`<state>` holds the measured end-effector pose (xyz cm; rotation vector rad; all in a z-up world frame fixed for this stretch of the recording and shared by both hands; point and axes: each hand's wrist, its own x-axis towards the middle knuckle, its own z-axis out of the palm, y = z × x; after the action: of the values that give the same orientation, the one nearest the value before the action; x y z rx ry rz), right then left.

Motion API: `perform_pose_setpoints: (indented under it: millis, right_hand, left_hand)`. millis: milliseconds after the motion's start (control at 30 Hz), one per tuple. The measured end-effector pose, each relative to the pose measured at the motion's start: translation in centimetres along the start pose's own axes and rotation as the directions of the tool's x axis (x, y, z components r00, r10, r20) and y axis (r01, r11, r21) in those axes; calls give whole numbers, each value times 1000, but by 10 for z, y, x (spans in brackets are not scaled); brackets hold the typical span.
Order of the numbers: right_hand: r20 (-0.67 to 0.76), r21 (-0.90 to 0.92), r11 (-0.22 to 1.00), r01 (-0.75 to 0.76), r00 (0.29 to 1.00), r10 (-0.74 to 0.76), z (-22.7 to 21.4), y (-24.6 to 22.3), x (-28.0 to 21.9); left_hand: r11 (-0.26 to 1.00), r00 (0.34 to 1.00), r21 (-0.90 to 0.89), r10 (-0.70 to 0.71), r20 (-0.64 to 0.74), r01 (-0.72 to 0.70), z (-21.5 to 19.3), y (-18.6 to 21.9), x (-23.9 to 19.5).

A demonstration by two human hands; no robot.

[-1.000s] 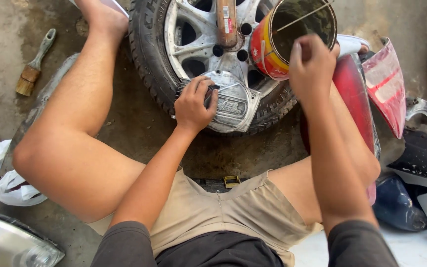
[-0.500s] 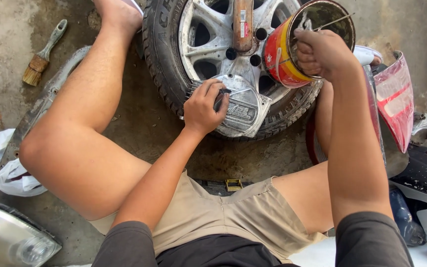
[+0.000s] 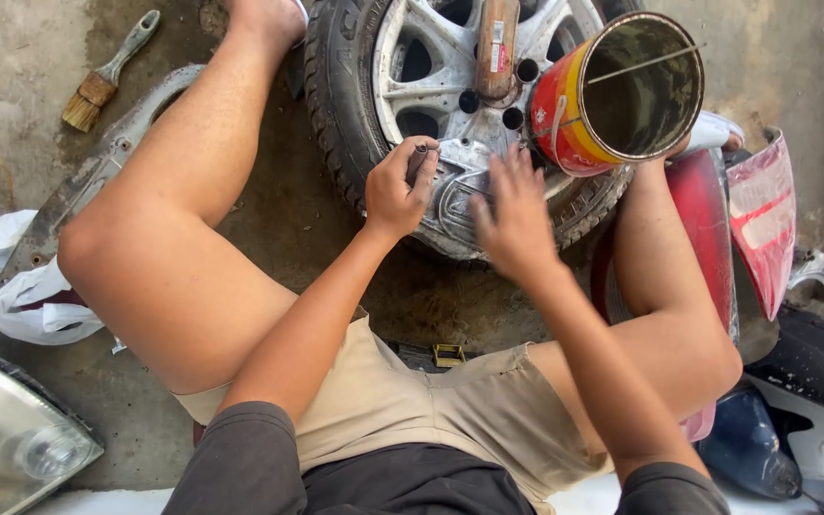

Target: Hand-sanding a metal engine cover component using sandpaper and a liquid solution.

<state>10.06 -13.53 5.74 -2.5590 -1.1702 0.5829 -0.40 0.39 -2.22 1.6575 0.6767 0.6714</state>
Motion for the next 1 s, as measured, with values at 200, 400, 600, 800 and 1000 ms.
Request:
perform_pose_setpoints:
  millis: [200, 400, 600, 800, 1000]
  right_hand:
    - [-311, -252, 959, -130, 949, 47, 89, -7, 14]
    - [-159, -372, 904, 209, 946, -284, 81, -21, 23]
    - [60, -347, 849, 398, 913, -404, 39, 36, -26]
    - [-2, -265, 942, 207, 977, -215, 36, 24, -31]
    - [-28, -510, 851, -128, 991, 132, 65, -7, 30]
  left_hand:
    - [996, 1000, -88, -9, -13, 7, -1, -3, 2]
    - [985, 997, -174, -30, -77, 16, -4, -5, 6]
    - [985, 994, -172, -38, -104, 20, 1, -13, 5]
    - [984, 991, -174, -47, -127, 25, 4, -11, 4]
    - [978, 983, -209, -47, -180, 8, 6, -17, 4]
